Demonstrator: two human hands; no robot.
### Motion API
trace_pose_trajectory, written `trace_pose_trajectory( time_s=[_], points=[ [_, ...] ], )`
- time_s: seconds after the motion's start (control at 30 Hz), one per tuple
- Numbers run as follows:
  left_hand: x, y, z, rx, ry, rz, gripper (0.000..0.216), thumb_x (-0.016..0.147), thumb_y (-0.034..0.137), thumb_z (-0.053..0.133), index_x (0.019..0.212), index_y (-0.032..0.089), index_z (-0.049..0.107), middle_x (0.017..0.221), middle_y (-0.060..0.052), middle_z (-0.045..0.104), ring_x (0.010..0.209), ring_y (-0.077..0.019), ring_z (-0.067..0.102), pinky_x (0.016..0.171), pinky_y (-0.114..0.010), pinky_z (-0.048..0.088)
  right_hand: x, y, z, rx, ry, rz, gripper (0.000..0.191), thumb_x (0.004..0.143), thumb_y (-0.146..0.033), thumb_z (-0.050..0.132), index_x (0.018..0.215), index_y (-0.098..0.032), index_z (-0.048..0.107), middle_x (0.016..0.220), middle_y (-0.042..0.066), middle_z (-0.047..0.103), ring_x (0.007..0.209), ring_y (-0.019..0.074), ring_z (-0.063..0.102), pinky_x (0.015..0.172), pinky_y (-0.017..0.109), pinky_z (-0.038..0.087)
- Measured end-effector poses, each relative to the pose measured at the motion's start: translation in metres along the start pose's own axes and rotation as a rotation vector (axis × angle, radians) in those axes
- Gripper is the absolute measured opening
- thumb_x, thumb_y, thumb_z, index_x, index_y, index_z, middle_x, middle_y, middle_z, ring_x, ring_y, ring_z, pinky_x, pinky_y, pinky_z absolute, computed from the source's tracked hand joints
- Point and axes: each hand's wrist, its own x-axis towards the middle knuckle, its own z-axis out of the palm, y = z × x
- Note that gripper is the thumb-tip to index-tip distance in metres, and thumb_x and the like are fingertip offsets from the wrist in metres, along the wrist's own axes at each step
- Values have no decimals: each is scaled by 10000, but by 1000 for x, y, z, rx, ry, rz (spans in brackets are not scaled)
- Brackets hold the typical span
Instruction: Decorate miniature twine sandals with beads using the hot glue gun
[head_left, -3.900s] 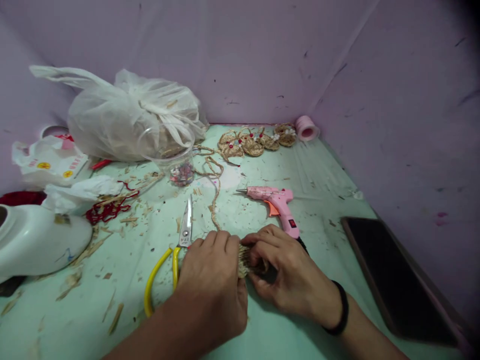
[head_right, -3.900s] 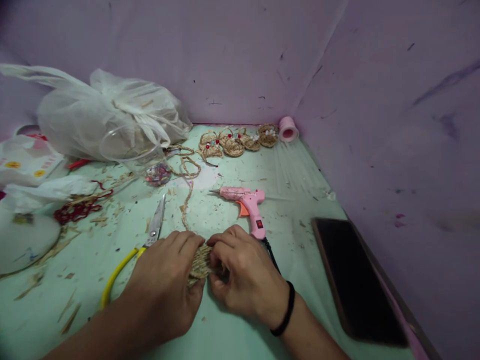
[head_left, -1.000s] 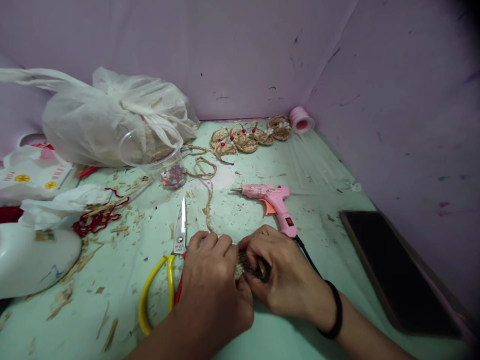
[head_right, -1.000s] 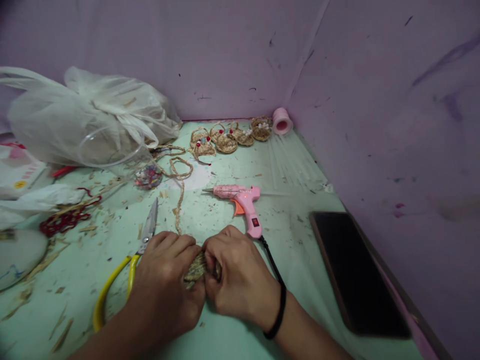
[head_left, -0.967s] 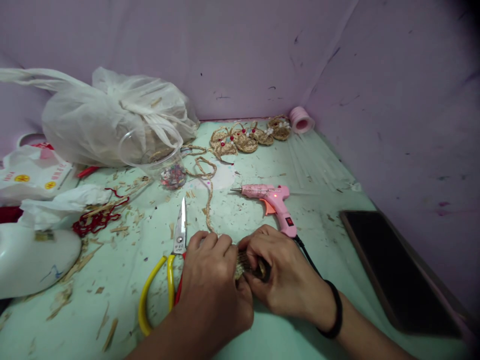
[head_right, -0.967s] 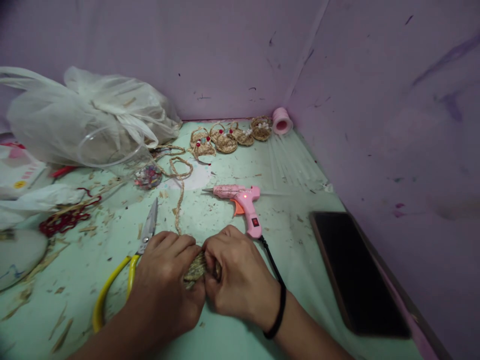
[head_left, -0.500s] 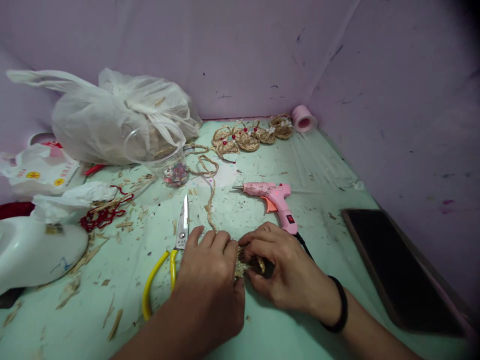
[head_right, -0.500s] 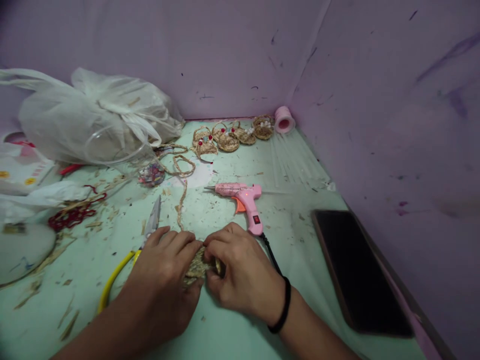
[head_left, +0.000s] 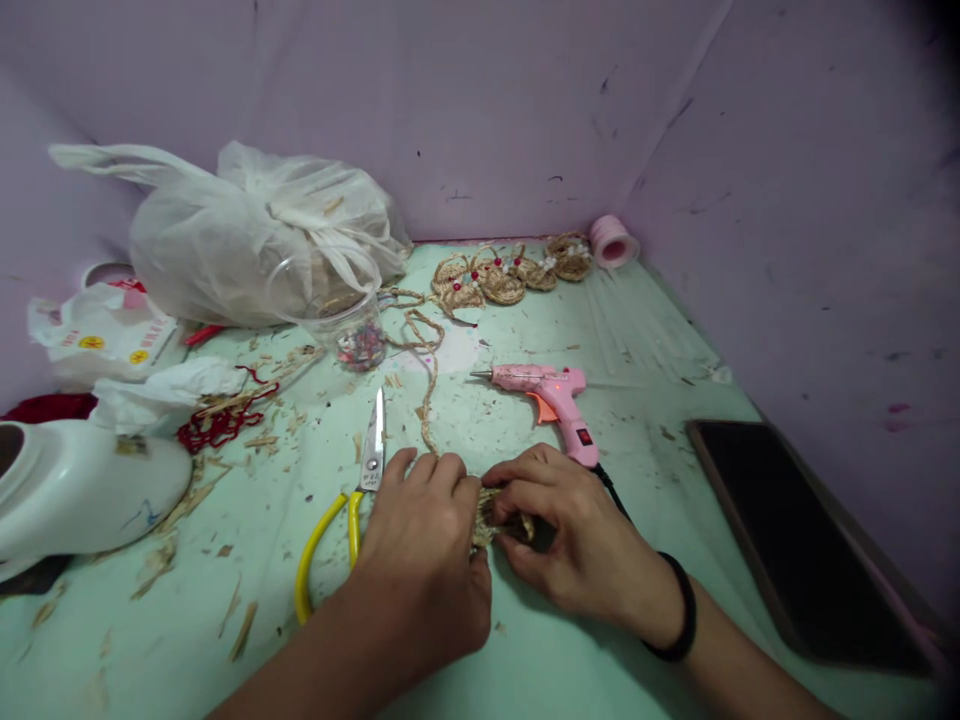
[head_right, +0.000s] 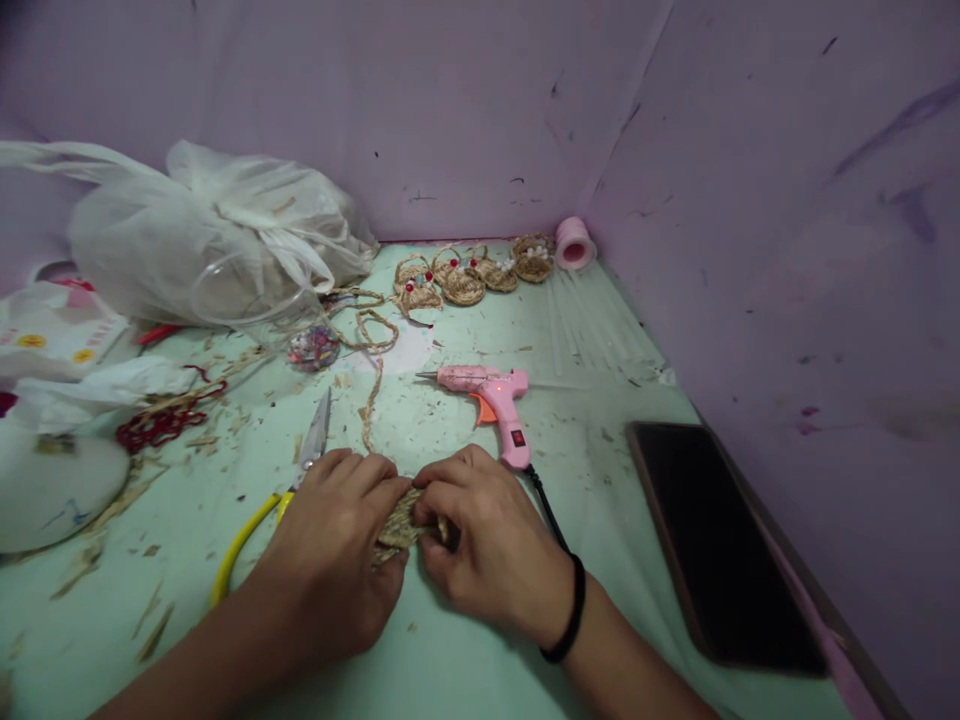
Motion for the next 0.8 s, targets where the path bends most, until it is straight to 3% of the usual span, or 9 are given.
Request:
trace_pose_trajectory(
  time_s=[0.27,0.8],
  points=[
    [-2,-1,1,-16,2,-17,282,598,217,511,862,174,600,849,-69,533,829,-246,447,891,-458,297,1,0,1,-44,-3,129,259,560,-66,548,758,-200,447,736,6,539,714,176,474,599,284,358],
    [0,-2,4,-55,78,-3,235,557,200,527,773,184,618,773,-47,536,797,-230,486,945,-444,267,0,-2,7,-56,59,130,268,529,-85,515,703,-219,361,703,2,544,677,180,462,588,294,351]
  ],
)
